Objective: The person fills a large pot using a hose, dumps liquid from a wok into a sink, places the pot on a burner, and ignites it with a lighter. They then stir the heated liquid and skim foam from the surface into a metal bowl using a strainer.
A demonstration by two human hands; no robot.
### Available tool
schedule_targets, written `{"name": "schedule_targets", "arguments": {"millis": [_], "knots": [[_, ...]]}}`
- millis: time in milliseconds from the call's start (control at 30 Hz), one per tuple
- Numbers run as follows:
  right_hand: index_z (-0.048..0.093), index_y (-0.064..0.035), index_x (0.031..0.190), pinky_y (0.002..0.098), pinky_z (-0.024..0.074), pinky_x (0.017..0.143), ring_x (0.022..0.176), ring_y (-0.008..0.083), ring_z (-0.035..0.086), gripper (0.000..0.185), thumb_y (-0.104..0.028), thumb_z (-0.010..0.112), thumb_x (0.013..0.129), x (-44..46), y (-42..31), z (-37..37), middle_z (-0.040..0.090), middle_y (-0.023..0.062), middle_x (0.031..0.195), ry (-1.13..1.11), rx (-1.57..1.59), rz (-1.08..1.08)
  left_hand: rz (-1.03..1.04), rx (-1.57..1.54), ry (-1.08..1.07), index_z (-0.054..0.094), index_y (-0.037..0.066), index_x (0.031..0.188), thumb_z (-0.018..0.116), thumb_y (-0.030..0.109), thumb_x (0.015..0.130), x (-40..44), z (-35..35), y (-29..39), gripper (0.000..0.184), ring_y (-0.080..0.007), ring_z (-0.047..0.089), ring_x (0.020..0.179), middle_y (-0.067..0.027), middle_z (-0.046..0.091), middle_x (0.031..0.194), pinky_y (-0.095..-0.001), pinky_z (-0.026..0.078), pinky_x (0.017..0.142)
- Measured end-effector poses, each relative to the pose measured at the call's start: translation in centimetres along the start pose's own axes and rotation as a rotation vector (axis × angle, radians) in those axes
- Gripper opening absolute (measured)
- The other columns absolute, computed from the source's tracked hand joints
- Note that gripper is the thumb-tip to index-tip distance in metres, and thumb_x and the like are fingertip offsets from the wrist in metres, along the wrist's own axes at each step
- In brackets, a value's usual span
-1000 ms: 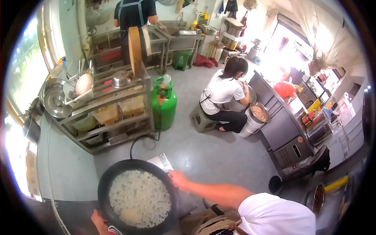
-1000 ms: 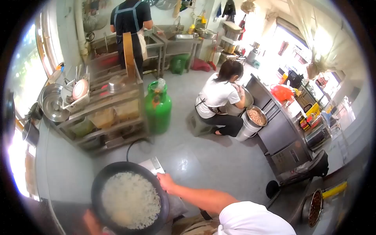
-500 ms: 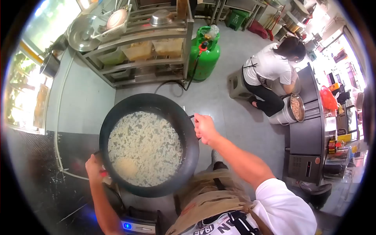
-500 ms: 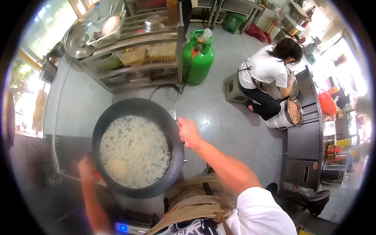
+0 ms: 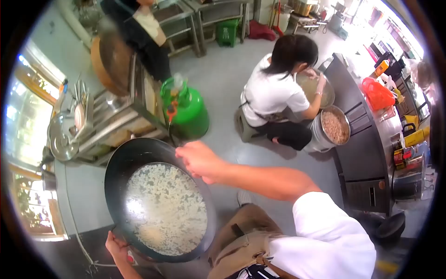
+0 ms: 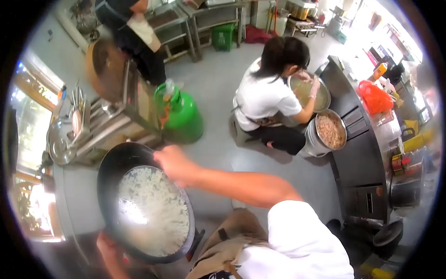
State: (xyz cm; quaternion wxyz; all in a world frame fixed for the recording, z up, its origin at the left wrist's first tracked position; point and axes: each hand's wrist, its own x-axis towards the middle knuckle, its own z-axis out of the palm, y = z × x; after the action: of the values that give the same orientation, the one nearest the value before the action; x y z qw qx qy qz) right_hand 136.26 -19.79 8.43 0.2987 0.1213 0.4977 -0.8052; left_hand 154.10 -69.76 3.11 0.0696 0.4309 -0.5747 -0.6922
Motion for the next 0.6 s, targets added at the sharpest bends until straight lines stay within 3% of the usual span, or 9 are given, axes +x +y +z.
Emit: {"name": "schedule_targets", "arguments": {"millis": [33, 67, 100, 167, 300, 433, 467, 567, 600], "knots": [[0.051, -0.0044, 0.085, 0.0247, 0.021, 0.039, 0.043, 0.0057, 0.029, 0.019, -0.022, 0.049, 0.09, 0.1, -1.7, -1.8, 0.036, -0.0042, 0.058, 0.012, -0.035, -0.058, 0.024, 0.021, -0.033, 0.04, 0.013, 0.068, 0.049, 0.027, 0.093, 0.3, 1.9, 0.0, 0.03, -0.0096, 0.023, 0.033, 0.0052, 0.025, 0.044, -0.0272, 0.023, 0.033], [0.051, -0.0047, 0.084, 0.0247, 0.0209, 0.039, 0.043, 0.0056, 0.028, 0.018, -0.022, 0.049, 0.09, 0.1, -3.6, -3.9, 0.036, -0.0045, 0.058, 0.026, -0.066, -0.11, 0.022, 0.064, 0.129, 0.042, 0.012, 0.069, 0.049, 0.026, 0.092, -0.7, 6.6, 1.3, 0.029, -0.0104, 0.024, 0.034, 0.0043, 0.027, 0.046, -0.0276, 0.023, 0.033], [0.051, -0.005, 0.084, 0.0247, 0.0208, 0.039, 0.043, 0.0056, 0.028, 0.018, -0.022, 0.049, 0.09, 0.3, -5.6, -5.5, 0.036, -0.0049, 0.058, 0.04, -0.099, -0.165, 0.018, 0.012, 0.108, 0.043, 0.011, 0.069, 0.049, 0.025, 0.092, -1.6, 10.4, 2.5, 0.028, -0.0104, 0.025, 0.035, 0.0041, 0.028, 0.046, -0.0277, 0.024, 0.034], [0.051, -0.006, 0.082, 0.0245, 0.0194, 0.039, 0.042, 0.0055, 0.026, 0.016, -0.021, 0.049, 0.089, 0.4, -10.3, -8.8, 0.035, -0.0057, 0.056, 0.131, -0.011, -0.104, 0.008, -0.105, 0.05, 0.044, 0.01, 0.069, 0.049, 0.024, 0.092, -1.8, 17.4, 4.4, 0.027, -0.0104, 0.027, 0.036, 0.0037, 0.029, 0.048, -0.0277, 0.025, 0.034], [0.049, -0.0064, 0.08, 0.0243, 0.0158, 0.038, 0.041, 0.0056, 0.021, 0.014, -0.016, 0.045, 0.089, 1.8, -20.3, -14.2, 0.031, -0.0069, 0.054, 0.319, 0.064, -0.108, 0.069, -0.008, -0.103, 0.047, 0.008, 0.076, 0.049, 0.02, 0.091, 1.3, 28.5, 7.0, 0.02, -0.0093, 0.026, 0.038, 0.0044, 0.029, 0.05, -0.0267, 0.026, 0.036], [0.051, -0.0054, 0.081, 0.0263, 0.016, 0.039, 0.041, 0.0074, 0.022, 0.015, -0.017, 0.046, 0.089, 6.4, -28.0, -20.7, 0.031, -0.0056, 0.054, 0.373, 0.048, -0.17, -0.19, -0.338, -0.446, 0.048, 0.009, 0.081, 0.052, 0.018, 0.087, 4.9, 39.9, 11.7, 0.012, -0.0078, 0.026, 0.04, 0.0026, 0.045, 0.061, -0.023, 0.027, 0.036], [0.051, -0.0049, 0.082, 0.0272, 0.0167, 0.039, 0.041, 0.0084, 0.023, 0.015, -0.018, 0.047, 0.089, 7.9, -29.8, -22.8, 0.031, -0.0047, 0.054, 0.392, 0.053, -0.174, -0.162, -0.336, -0.533, 0.049, 0.01, 0.079, 0.055, 0.017, 0.081, 4.5, 43.6, 12.8, 0.01, -0.0075, 0.028, 0.041, 0.0007, 0.051, 0.068, -0.0213, 0.027, 0.037], [0.051, -0.0052, 0.081, 0.027, 0.0153, 0.039, 0.04, 0.0085, 0.021, 0.016, -0.018, 0.045, 0.09, 13.0, -35.4, -27.9, 0.028, -0.0056, 0.052, 0.427, 0.062, -0.185, -0.075, -0.273, -0.433, 0.049, 0.012, 0.077, 0.058, 0.019, 0.077, 5.5, 53.8, 15.6, 0.012, -0.0079, 0.03, 0.041, 0.0003, 0.05, 0.066, -0.023, 0.028, 0.037], [0.051, -0.0054, 0.08, 0.027, 0.0141, 0.04, 0.04, 0.0084, 0.019, 0.017, -0.018, 0.045, 0.09, 14.8, -37.2, -29.4, 0.027, -0.0057, 0.051, 0.448, 0.084, -0.19, -0.07, -0.254, -0.496, 0.05, 0.012, 0.076, 0.06, 0.022, 0.075, 6.7, 56.6, 16.4, 0.014, -0.0103, 0.035, 0.043, 0.0002, 0.049, 0.065, -0.0263, 0.032, 0.039]]}}
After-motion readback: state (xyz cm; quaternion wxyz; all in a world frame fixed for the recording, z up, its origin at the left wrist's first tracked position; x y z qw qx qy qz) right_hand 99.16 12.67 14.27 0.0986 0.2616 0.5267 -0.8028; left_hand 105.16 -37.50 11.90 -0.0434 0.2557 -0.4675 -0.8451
